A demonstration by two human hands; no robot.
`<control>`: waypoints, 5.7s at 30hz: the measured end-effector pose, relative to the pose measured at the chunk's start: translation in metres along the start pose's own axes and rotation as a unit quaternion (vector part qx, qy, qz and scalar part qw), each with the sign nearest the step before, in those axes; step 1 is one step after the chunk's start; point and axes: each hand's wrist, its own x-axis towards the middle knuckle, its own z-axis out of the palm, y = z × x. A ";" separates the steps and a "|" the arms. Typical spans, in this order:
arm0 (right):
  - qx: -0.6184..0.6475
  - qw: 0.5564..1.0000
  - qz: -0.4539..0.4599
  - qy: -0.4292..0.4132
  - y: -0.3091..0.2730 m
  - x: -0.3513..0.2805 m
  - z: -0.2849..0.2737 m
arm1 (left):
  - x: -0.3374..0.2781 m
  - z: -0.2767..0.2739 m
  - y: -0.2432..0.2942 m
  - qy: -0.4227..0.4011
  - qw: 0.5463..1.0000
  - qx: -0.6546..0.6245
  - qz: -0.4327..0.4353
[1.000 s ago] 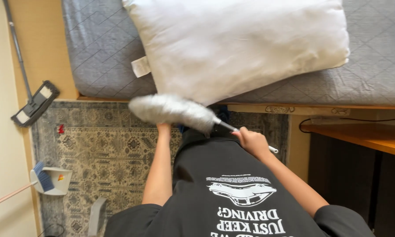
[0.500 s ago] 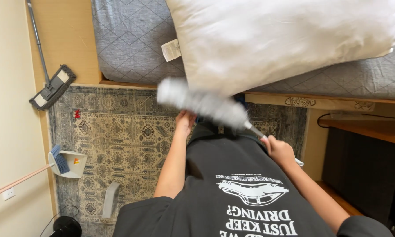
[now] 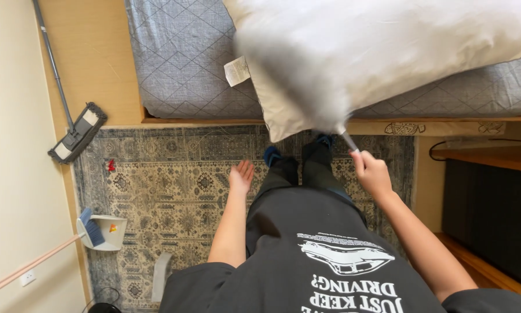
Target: Dusting a white pillow with a feather duster and arranging it on the bed.
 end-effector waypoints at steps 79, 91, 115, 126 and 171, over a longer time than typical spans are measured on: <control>0.395 0.760 0.453 0.246 0.221 0.129 -0.167 | -0.073 0.423 0.029 0.107 0.445 0.771 0.442; 0.084 0.985 0.136 0.064 0.131 0.092 -0.104 | -0.066 0.419 0.030 0.096 0.428 0.751 0.494; 0.011 0.996 -0.059 -0.068 -0.028 0.135 -0.020 | -0.089 0.385 0.042 -0.022 0.487 0.716 0.500; 0.063 0.984 0.024 0.164 -0.064 0.202 -0.044 | -0.105 0.354 0.098 -0.147 0.353 0.714 0.587; 0.082 0.989 0.082 -0.088 -0.131 0.116 0.049 | -0.085 0.355 0.114 -0.263 0.318 0.832 0.370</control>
